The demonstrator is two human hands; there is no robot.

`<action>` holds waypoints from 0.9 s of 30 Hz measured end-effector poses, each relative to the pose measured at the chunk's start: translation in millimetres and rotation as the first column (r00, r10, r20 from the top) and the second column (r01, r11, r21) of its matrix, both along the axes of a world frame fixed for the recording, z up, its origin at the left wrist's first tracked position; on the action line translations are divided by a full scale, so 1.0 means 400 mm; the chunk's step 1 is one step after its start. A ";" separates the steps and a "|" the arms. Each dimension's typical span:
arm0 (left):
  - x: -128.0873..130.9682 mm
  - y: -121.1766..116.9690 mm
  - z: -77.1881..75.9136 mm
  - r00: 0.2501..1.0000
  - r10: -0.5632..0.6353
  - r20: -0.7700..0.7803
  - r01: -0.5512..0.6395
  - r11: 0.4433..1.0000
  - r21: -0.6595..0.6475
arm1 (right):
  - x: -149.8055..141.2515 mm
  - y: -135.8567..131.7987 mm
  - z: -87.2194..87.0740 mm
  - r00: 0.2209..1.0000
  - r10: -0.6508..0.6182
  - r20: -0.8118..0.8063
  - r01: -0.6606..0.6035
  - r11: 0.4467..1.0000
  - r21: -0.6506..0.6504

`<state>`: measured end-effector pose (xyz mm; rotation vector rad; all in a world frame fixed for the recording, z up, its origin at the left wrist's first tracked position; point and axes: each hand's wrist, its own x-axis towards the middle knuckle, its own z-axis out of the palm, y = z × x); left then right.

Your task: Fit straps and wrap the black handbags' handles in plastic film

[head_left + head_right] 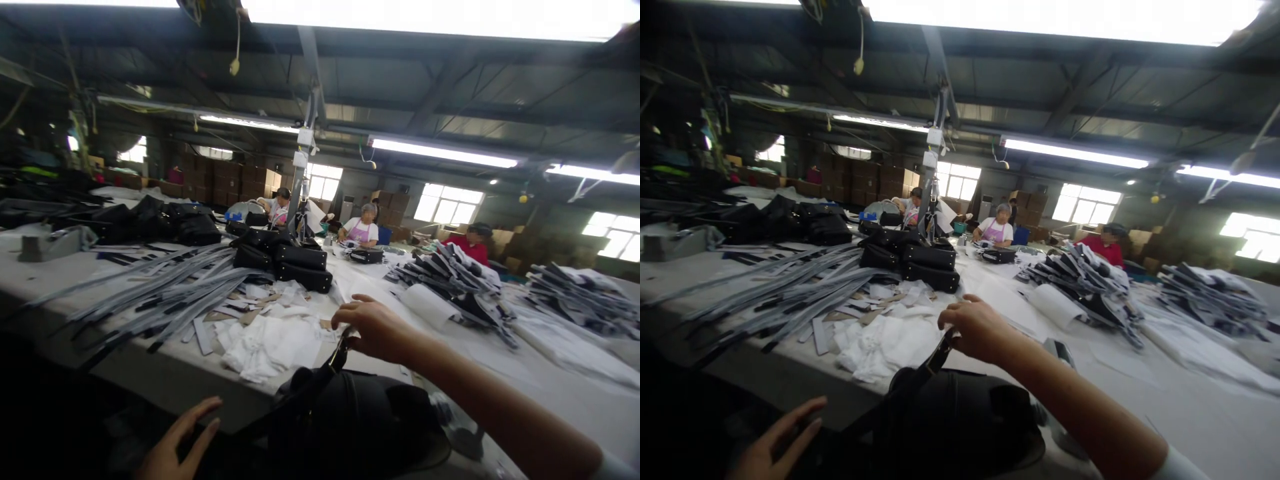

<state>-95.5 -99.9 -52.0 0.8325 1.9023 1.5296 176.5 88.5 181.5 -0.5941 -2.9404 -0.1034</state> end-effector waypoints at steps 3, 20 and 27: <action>0.088 0.056 0.132 0.977 -0.027 -0.211 0.058 0.988 0.144 | 0.009 -0.017 0.015 0.998 -0.067 0.000 0.067 0.993 -0.096; 0.340 0.441 0.569 0.654 -0.751 0.089 0.641 0.613 0.462 | 0.116 0.284 0.204 0.995 0.076 -0.061 -0.091 0.500 -0.861; 0.365 0.519 0.553 0.590 -0.789 0.174 0.716 0.610 0.339 | 0.171 0.321 0.156 0.990 0.062 -0.126 -0.140 0.344 -0.928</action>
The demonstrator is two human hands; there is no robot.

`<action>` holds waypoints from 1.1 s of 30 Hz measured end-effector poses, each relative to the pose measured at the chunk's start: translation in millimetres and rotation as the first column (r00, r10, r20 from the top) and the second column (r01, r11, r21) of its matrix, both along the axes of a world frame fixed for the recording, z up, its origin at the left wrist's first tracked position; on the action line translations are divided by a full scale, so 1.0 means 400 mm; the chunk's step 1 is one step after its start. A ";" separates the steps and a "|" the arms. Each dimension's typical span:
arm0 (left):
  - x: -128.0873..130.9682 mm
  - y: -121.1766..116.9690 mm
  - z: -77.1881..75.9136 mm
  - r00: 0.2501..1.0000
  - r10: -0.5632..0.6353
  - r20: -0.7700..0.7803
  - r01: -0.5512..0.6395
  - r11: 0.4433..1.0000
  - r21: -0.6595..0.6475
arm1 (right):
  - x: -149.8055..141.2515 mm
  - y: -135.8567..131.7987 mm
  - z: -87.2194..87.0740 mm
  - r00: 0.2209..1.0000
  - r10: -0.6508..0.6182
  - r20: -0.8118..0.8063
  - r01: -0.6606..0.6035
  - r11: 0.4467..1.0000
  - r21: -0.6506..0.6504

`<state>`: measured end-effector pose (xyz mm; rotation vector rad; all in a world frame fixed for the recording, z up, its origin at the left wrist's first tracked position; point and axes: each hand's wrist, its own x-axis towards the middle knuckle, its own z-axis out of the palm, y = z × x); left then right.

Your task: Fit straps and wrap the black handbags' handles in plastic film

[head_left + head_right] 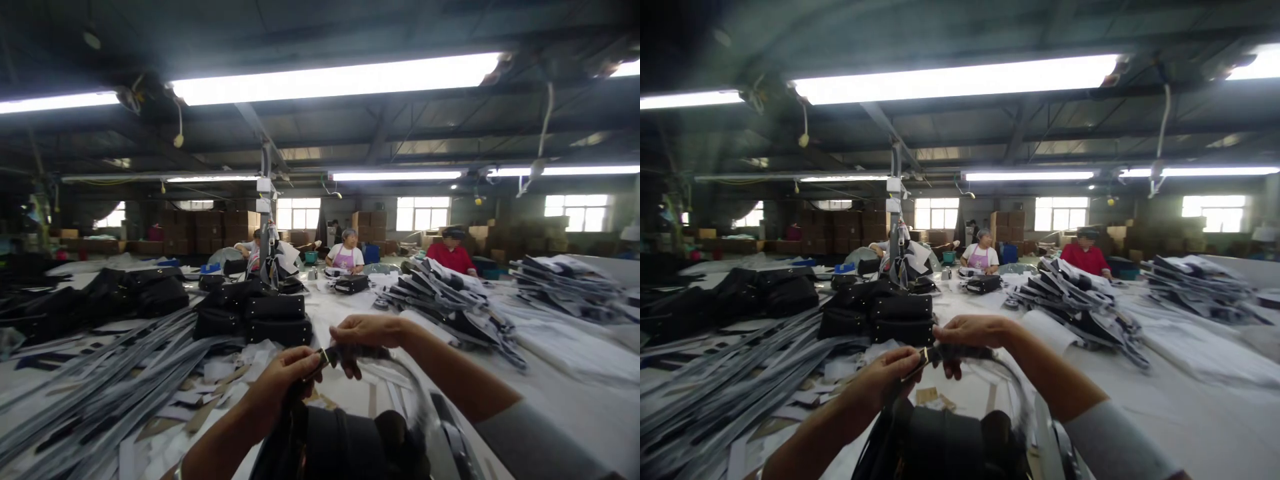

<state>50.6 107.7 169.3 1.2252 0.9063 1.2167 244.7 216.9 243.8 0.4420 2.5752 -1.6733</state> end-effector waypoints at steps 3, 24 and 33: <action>0.020 0.005 -0.015 0.995 0.015 -0.101 -0.023 0.996 -0.081 | 0.033 -0.006 -0.029 0.999 -0.010 0.043 0.014 0.996 -0.084; 0.041 -0.019 -0.048 0.964 0.143 -0.225 -0.149 0.989 -0.011 | 0.085 -0.029 -0.018 0.996 -0.093 0.013 0.082 0.926 0.369; 0.040 -0.028 -0.048 0.927 0.095 -0.363 -0.073 0.994 0.075 | 0.057 -0.043 -0.055 0.996 -0.087 -0.002 0.082 0.931 0.354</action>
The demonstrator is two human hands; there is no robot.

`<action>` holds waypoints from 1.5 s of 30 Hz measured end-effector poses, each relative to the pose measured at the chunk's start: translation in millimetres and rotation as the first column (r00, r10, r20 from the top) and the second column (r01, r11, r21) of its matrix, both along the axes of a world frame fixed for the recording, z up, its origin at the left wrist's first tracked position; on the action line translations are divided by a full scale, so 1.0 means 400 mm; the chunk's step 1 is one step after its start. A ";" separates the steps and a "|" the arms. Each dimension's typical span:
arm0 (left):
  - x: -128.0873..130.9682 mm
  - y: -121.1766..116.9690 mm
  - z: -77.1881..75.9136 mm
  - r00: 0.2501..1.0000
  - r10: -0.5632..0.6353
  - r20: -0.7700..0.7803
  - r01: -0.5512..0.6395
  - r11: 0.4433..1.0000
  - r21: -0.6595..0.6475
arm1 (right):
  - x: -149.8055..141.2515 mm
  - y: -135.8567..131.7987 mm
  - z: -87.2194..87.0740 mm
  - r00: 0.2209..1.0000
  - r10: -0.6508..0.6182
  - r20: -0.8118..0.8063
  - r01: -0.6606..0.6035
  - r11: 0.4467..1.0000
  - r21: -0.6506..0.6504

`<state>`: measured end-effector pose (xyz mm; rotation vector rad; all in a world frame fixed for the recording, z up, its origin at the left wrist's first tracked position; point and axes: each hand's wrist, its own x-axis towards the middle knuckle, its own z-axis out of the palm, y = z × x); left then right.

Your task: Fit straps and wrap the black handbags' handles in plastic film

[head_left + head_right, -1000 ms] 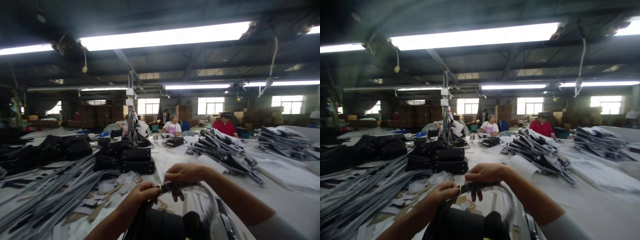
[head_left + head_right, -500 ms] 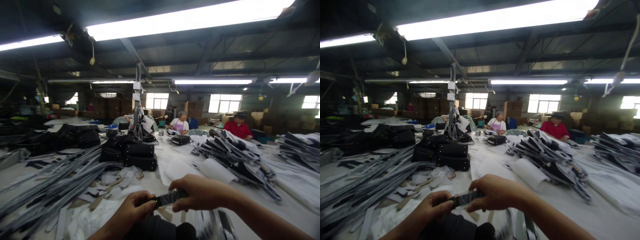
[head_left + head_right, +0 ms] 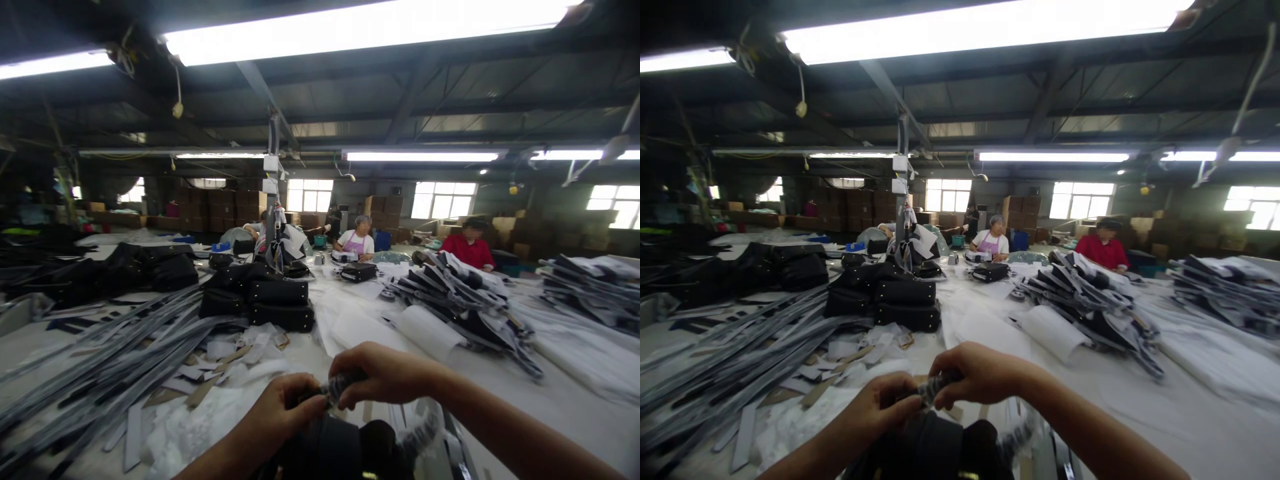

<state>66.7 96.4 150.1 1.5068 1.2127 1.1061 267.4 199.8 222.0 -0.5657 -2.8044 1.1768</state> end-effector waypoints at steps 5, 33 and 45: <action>-0.021 0.002 -0.027 0.996 0.047 0.078 -0.053 0.996 0.072 | -0.032 -0.056 0.018 0.991 -0.133 0.003 0.126 0.945 0.302; -0.042 -0.001 -0.067 0.936 0.018 0.351 -0.070 0.988 0.135 | -0.167 -0.262 -0.251 0.425 -0.426 -0.799 0.894 0.338 0.295; -0.041 0.001 -0.063 0.933 0.063 0.354 -0.091 0.994 0.063 | -0.184 -0.294 -0.328 0.176 -0.753 -0.634 0.821 0.467 -0.327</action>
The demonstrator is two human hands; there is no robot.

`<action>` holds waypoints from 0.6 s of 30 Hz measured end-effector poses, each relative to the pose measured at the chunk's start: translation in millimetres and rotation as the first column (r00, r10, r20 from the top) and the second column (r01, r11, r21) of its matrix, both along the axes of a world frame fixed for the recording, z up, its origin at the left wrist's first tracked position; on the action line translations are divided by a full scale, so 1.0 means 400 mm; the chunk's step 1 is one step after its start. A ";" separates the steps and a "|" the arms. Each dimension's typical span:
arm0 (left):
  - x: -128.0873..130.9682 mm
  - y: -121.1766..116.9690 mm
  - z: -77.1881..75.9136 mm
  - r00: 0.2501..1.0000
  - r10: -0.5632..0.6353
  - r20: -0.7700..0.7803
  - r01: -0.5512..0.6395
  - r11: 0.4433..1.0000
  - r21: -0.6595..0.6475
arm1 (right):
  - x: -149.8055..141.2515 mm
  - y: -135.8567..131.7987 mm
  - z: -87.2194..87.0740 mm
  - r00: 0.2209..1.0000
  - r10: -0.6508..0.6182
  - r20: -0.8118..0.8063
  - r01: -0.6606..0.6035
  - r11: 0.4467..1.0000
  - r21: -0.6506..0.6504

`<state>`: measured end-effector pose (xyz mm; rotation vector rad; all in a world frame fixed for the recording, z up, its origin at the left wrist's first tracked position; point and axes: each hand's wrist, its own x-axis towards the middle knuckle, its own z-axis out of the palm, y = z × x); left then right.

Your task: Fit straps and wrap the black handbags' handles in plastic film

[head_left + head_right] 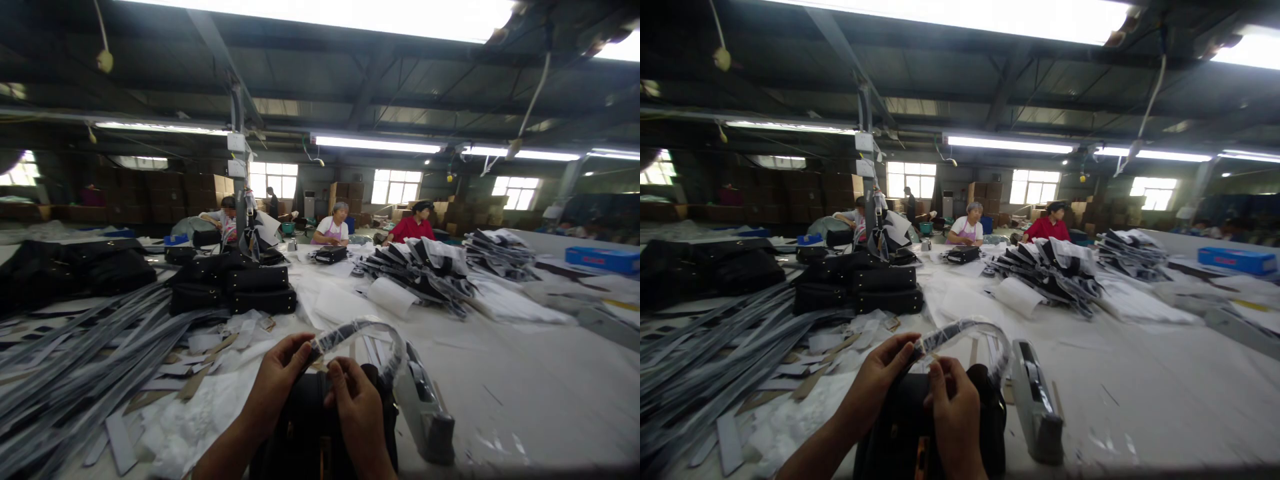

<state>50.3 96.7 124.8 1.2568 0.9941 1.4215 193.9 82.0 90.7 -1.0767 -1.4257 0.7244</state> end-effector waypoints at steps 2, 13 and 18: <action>0.005 0.001 0.002 1.000 0.004 0.020 -0.004 1.000 0.011 | 0.008 0.010 0.014 0.997 0.059 -0.057 -0.064 0.993 -0.096; 0.002 0.014 -0.020 0.999 0.020 -0.050 -0.017 0.998 0.054 | -0.031 0.005 0.052 0.999 -0.011 -0.031 0.011 1.000 0.015; 0.003 0.011 -0.014 0.999 0.019 -0.039 -0.018 0.999 0.033 | -0.029 0.004 0.052 0.996 -0.049 -0.080 0.046 0.998 -0.039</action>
